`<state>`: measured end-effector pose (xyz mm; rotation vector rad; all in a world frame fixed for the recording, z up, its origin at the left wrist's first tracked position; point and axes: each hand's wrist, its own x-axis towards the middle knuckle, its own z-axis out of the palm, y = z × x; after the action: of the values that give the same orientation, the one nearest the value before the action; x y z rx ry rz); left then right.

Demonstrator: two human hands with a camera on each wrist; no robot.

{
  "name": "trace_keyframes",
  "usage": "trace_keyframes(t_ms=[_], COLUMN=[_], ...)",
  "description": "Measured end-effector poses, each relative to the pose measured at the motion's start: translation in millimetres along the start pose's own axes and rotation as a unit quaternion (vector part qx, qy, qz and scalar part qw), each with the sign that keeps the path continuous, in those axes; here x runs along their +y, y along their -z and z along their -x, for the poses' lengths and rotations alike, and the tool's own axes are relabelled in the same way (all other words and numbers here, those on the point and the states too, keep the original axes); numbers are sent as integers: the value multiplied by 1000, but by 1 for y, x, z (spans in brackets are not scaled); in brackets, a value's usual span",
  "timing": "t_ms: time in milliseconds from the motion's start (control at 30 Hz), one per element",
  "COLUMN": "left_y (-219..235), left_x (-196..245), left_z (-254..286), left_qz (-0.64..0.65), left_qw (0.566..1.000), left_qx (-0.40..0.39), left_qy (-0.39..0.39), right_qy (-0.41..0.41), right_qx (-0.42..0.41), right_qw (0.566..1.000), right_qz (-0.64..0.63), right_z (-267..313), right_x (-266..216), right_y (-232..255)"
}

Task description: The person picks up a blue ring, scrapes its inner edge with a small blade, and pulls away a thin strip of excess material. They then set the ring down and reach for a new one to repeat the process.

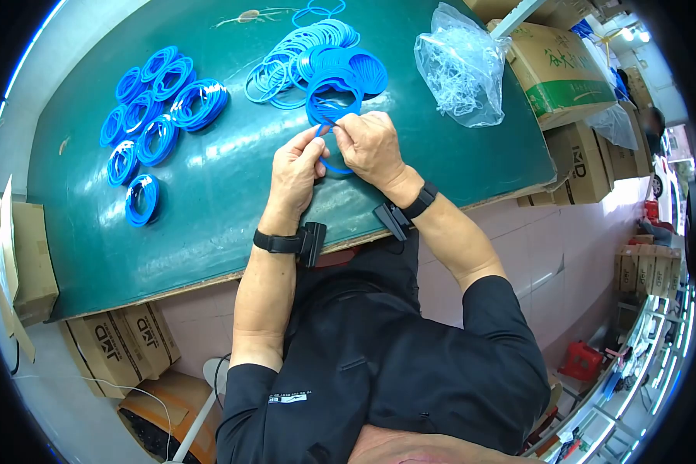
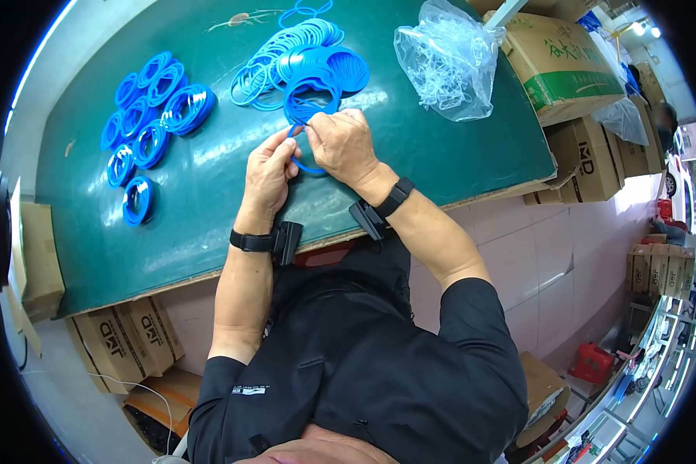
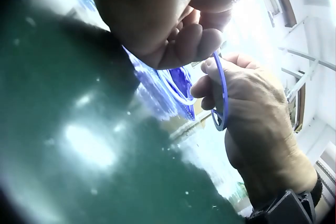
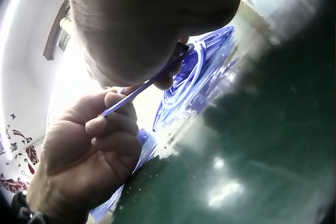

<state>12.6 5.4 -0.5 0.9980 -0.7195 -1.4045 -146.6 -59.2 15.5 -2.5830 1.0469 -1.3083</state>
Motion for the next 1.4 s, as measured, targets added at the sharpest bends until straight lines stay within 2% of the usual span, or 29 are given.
trace_keyframes(t_ms=[167, 300, 400, 467, 667, 800, 900, 967, 1233, 1400], left_y=[0, 0, 0, 1, -1, 2, 3, 2, 0, -3], left_x=[3, 1, 0, 1, 2, 3, 2, 2, -2, -1], left_z=[0, -1, 0, 0, -1, 0, -1, -2, 0, 3], left_qz=[16, 27, 28, 27, 31, 48, 49, 47, -68, -83], left_qw=[1000, 1000, 1000, 1000, 999, 999, 999, 999, 998, 996], left_qx=[6, -1, -3, -2, -7, -3, 3, 9, -4, -16], left_qy=[8, 4, 6, 8, 8, 11, 9, 7, -13, -19], right_qy=[57, 21, -17, 48, -9, 42, 41, 6, 39, 49], right_qx=[2, 36, -9, -2, 6, -19, 1, 76, 33, 11], right_qw=[998, 999, 1000, 998, 999, 998, 998, 996, 998, 999], right_qz=[-34, -32, -22, -33, -46, -44, -48, -41, -29, -9], right_z=[0, -1, 3, 2, 4, 3, 1, -3, -2, -1], right_x=[-4, 1, -1, -2, -1, -1, -2, -4, -3, -1], right_y=[1, 1, 0, 0, -1, 0, 3, 5, 4, 5])
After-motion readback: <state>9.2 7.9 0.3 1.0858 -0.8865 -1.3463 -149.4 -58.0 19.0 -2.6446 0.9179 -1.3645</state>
